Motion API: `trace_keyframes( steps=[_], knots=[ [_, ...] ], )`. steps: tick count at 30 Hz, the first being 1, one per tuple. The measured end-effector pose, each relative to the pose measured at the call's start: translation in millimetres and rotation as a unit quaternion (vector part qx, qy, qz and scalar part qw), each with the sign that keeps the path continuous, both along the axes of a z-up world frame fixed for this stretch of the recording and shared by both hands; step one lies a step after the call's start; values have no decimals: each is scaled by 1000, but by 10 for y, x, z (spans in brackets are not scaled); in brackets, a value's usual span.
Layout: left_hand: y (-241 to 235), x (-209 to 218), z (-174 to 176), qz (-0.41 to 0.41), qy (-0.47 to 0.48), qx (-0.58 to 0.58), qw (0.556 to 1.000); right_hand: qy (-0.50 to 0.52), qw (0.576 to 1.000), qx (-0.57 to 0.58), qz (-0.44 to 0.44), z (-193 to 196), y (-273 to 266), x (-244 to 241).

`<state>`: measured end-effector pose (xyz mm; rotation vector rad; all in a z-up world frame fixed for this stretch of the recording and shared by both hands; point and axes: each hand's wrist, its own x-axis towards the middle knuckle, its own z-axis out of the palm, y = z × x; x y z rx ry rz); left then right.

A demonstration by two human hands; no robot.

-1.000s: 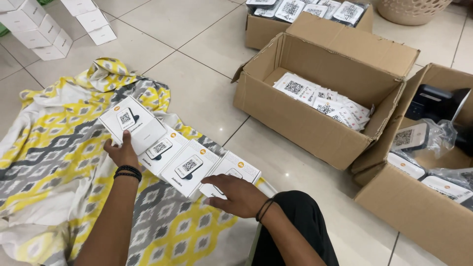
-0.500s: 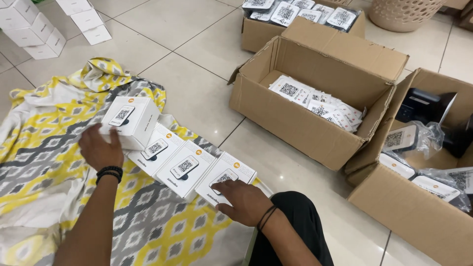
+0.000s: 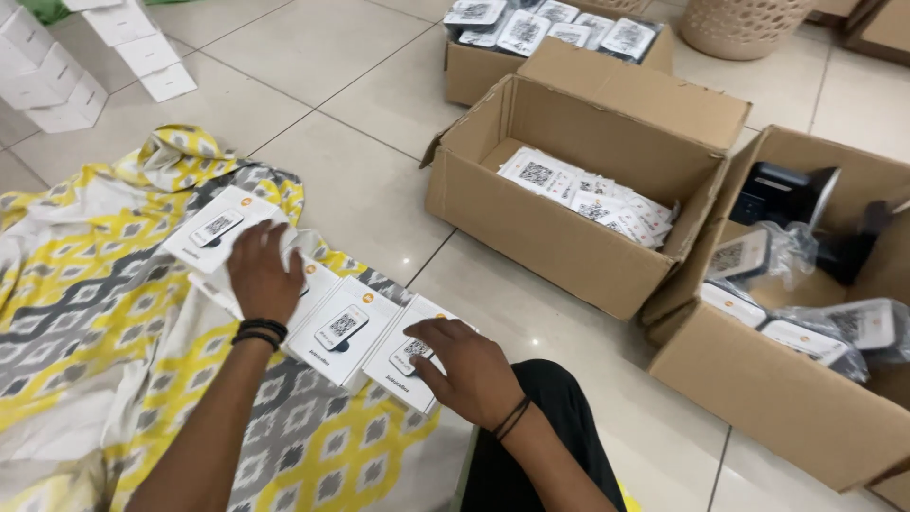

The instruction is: The person packs electronic devices and QR code labels into product boxes while sitting on the floor.

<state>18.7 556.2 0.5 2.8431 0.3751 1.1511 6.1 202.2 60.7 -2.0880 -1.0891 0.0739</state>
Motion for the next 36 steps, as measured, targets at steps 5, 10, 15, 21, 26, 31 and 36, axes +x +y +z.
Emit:
trace_keyframes(
  steps=[5,10,15,21,26,31,36],
  knots=[
    [-1859,344,590,-263,-18,-87,961,-44,971,145,-187,246,-836,27],
    [-3730,318,1007,-514,6,-140,847,-39,906,161,-391,203,-2347,-55],
    [-5331,94,1003,-677,100,-147,714,-104,796,186,-566,-39,-4019,-784],
    [-6892,-350,799,-763,183,-214,581,-162,616,218,-740,-131,-5181,-1946],
    [-7890,-878,733,-790,261,-268,486,-179,516,236,-804,211,-5302,-2648],
    [-8370,-1738,743,-790,352,-320,388,-225,461,155,-844,320,-5082,-3603],
    [-8278,-2470,895,-771,513,-103,363,-70,411,64,-907,-956,-5554,-5757]
  ],
)
